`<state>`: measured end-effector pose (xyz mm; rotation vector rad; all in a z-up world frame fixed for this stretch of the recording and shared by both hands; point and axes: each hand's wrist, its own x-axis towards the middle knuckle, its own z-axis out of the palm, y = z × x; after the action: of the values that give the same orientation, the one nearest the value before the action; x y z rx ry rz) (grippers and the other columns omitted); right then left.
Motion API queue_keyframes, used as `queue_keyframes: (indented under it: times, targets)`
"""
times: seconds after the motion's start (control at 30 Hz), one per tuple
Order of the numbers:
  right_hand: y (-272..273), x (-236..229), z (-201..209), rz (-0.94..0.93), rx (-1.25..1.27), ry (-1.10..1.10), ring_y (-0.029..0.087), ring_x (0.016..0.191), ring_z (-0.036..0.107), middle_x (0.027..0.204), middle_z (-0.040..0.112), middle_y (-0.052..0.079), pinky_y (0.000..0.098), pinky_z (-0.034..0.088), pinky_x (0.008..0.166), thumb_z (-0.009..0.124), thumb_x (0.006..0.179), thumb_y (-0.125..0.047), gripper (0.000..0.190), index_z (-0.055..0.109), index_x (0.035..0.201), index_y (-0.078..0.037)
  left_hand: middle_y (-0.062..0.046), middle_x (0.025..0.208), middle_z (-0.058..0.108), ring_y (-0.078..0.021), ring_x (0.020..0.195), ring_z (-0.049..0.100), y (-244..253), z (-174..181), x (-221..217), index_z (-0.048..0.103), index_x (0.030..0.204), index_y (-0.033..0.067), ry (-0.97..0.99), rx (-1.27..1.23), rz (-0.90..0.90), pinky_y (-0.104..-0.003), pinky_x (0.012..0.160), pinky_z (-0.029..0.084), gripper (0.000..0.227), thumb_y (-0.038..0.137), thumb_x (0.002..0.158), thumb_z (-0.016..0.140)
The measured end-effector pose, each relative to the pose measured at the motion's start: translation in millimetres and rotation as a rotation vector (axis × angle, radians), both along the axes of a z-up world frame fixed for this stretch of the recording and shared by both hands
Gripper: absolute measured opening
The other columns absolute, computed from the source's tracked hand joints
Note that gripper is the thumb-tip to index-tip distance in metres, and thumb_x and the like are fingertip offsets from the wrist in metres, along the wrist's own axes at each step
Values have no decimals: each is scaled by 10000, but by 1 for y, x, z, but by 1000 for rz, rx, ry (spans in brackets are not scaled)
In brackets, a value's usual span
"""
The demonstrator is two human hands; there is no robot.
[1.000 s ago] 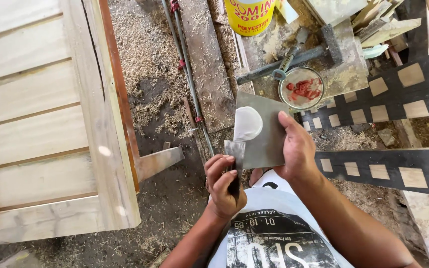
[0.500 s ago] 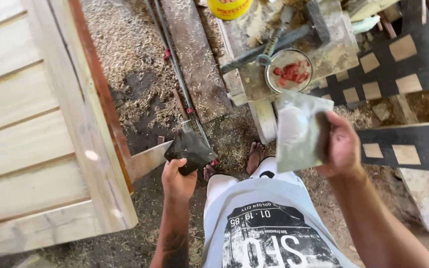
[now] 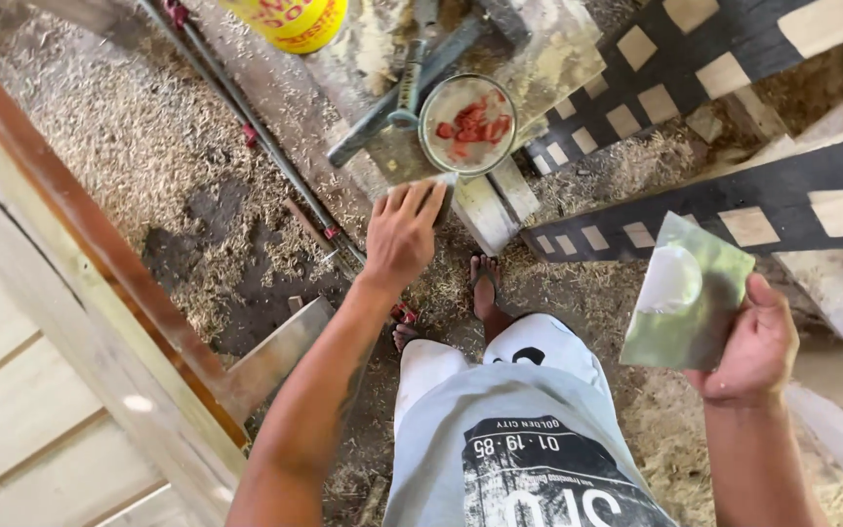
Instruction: Sanding a wooden door and mixing wood filler for repair.
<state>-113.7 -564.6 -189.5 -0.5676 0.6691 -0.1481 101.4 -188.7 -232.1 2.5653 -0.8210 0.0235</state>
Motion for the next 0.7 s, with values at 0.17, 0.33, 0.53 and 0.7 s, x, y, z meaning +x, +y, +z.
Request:
queue_keyframes:
  times: [0.17,0.33,0.53,0.7]
  targets:
    - [-1,-24,0,64,450,-403,463,995,721,1222,700,318,585,594,872,446,1171,-238,449,630,1333,139,-115,1339,604,-297,1222,578,-34,-48,29,617,1378,59,-89,159,-88,-448,1036,449,449,93,932,584]
    - [-3,-43,-3,-66,212,-206,375,1219,681,1291,714,214,553,533,1108,460,1213,-288,387,621,1289,56,-132,1334,587,-320,1199,582,-66,-74,31,615,1381,58,-106,235,-110,-469,1004,461,452,105,933,573]
    - [-10,-64,-18,-177,168,-72,363,1303,660,1342,695,169,538,519,1118,460,1226,-298,371,611,1326,25,-143,1338,589,-331,1188,593,-79,-88,31,615,1393,53,-93,280,-85,-472,979,479,461,110,936,586]
    - [-9,-66,-21,-182,210,-58,361,1293,662,1333,691,159,549,507,1118,486,1218,-301,350,605,1332,8,-128,1324,609,-331,1183,606,-73,-92,31,636,1344,66,-102,277,-53,-461,979,482,419,113,930,592]
